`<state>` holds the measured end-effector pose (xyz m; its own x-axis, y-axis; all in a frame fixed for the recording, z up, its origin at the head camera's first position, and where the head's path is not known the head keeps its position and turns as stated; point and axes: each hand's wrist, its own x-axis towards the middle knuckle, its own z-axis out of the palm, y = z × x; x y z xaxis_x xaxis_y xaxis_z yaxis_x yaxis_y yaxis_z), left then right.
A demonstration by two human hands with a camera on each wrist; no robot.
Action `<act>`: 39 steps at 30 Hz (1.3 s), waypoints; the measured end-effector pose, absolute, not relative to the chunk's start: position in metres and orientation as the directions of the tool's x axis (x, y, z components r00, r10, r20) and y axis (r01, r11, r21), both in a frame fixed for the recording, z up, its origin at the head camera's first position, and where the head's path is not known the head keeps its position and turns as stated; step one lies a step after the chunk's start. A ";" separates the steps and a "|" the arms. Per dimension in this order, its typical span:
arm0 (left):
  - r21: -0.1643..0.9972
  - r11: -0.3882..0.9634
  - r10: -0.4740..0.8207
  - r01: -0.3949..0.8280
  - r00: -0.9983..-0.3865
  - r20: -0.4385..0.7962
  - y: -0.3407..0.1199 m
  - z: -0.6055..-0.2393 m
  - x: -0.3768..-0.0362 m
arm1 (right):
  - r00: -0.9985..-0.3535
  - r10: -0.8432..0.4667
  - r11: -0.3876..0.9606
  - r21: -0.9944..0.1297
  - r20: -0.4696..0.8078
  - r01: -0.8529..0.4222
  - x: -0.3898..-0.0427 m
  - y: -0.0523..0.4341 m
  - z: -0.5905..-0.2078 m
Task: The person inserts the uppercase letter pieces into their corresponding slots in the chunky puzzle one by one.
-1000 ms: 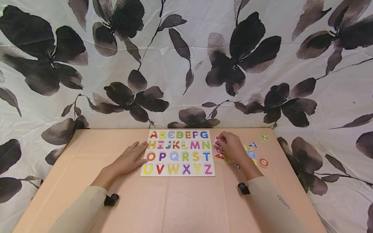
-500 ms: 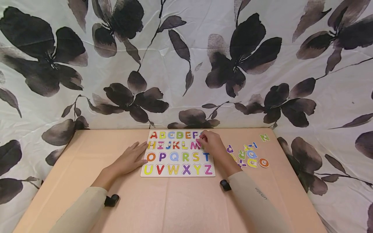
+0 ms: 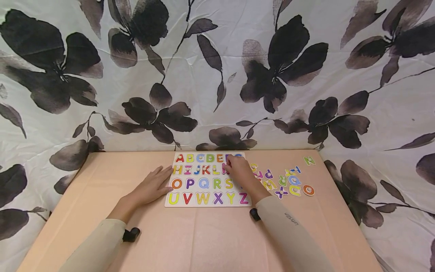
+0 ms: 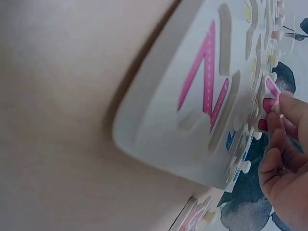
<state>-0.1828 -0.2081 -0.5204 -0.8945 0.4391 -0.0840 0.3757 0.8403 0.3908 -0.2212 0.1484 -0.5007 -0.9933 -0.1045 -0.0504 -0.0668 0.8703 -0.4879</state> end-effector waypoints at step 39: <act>0.411 0.844 0.416 0.345 -0.904 -0.094 -0.204 -0.518 -0.184 | -0.989 -0.150 0.852 -0.508 0.003 -0.131 -0.218 0.201 -0.491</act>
<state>-0.1843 -0.2042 -0.5179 -0.9045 0.4161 -0.0940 0.3453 0.8436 0.4113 -0.2178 0.2006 -0.4906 -0.9887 -0.1500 0.0029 -0.1307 0.8515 -0.5078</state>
